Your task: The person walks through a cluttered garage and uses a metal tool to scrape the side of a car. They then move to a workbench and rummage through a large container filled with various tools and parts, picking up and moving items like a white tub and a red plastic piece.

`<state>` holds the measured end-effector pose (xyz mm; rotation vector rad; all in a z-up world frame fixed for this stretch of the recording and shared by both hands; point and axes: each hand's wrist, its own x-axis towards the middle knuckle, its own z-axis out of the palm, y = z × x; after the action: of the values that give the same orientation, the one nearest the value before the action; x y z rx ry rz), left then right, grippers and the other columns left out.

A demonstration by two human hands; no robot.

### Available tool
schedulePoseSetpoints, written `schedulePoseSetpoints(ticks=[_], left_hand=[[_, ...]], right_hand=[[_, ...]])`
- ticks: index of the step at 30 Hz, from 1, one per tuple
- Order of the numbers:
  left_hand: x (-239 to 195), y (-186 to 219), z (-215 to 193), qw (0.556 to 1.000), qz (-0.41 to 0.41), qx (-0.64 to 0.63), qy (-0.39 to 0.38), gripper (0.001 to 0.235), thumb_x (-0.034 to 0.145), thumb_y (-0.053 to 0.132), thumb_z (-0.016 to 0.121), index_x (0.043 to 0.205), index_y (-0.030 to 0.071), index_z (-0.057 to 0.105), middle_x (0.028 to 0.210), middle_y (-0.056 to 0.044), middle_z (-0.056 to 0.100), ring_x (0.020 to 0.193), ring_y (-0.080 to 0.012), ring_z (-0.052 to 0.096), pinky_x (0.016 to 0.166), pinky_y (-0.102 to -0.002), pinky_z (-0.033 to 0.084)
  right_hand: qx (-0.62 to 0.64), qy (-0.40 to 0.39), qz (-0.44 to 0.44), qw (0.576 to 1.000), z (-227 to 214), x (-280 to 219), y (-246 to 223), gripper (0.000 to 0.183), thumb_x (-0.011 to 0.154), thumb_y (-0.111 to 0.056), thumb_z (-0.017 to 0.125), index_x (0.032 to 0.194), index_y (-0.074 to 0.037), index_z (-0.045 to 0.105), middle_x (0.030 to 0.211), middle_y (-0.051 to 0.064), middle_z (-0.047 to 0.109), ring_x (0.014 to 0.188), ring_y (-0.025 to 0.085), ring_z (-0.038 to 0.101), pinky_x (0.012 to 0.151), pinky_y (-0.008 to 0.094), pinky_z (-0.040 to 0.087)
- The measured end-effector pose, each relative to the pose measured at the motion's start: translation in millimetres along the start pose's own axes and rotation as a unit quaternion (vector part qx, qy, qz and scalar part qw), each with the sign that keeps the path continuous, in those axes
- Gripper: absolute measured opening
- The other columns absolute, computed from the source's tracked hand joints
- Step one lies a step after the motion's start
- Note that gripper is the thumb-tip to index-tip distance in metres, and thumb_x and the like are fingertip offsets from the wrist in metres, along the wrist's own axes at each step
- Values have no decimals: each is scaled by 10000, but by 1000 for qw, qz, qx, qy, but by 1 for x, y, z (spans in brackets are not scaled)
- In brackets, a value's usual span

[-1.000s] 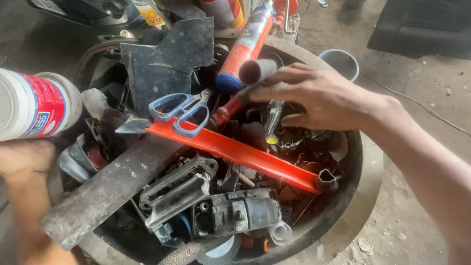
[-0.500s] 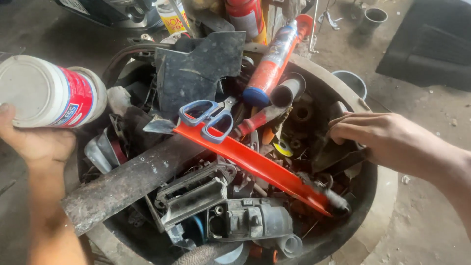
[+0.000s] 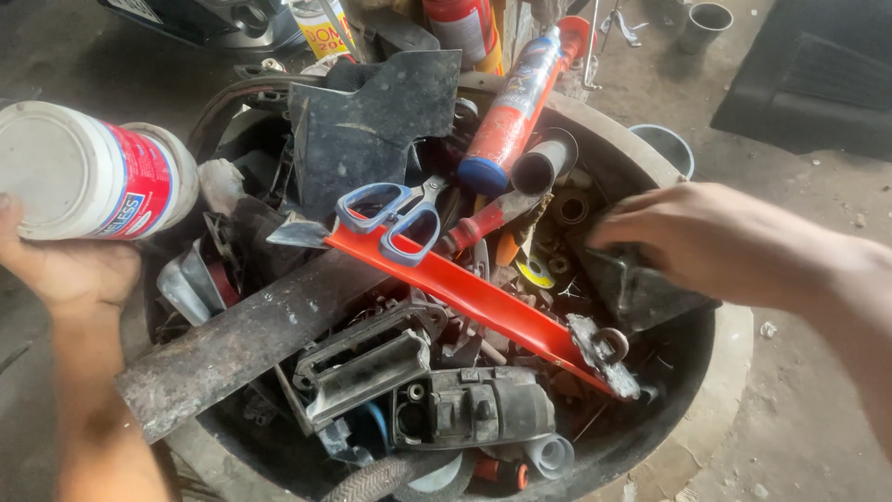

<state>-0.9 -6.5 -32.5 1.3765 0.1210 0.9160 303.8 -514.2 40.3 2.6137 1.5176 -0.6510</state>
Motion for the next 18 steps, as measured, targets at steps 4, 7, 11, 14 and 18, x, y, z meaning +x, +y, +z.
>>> schedulePoseSetpoints(ticks=[4, 7, 11, 14, 18], left_hand=[[2, -1, -2, 1000, 8, -5, 7, 852, 933, 559, 612, 1610, 92, 390, 1608, -87, 489, 1478, -257, 498, 1255, -424, 408], [4, 1, 1, 1000, 11, -8, 12, 829, 935, 555, 627, 1589, 97, 405, 1584, -77, 497, 1507, -262, 509, 1268, -426, 418], [4, 1, 0, 1000, 2, -17, 14, 827, 925, 549, 630, 1586, 101, 413, 1581, -69, 503, 1507, -259, 511, 1266, -424, 420], [4, 3, 5, 1000, 6, -13, 9, 833, 924, 559, 626, 1588, 105, 408, 1584, -71, 502, 1511, -262, 508, 1276, -436, 419], [4, -2, -5, 1000, 1, -3, 4, 855, 938, 585, 627, 1607, 104, 396, 1609, -74, 491, 1485, -259, 491, 1282, -444, 403]], right_hand=[[42, 63, -153, 985, 33, 43, -19, 809, 857, 16, 502, 1602, -290, 424, 1255, 74, 700, 738, 169, 741, 654, 293, 639], [-138, 42, -120, 982, 33, 60, -42, 737, 990, -76, 500, 1679, -255, 308, 1075, 130, 679, 754, 244, 698, 545, 387, 610], [-157, 102, -129, 974, 41, 63, -21, 468, 977, -144, 543, 1402, -339, 551, 811, 63, 704, 745, 249, 719, 599, 414, 577], [-128, 158, -166, 965, 38, 59, -1, 326, 927, -138, 580, 1212, -263, 679, 788, 46, 723, 725, 247, 722, 572, 414, 583], [-18, 125, -122, 984, 3, 30, 7, 350, 931, -282, 633, 1275, -285, 703, 849, 66, 754, 629, 203, 740, 583, 342, 636]])
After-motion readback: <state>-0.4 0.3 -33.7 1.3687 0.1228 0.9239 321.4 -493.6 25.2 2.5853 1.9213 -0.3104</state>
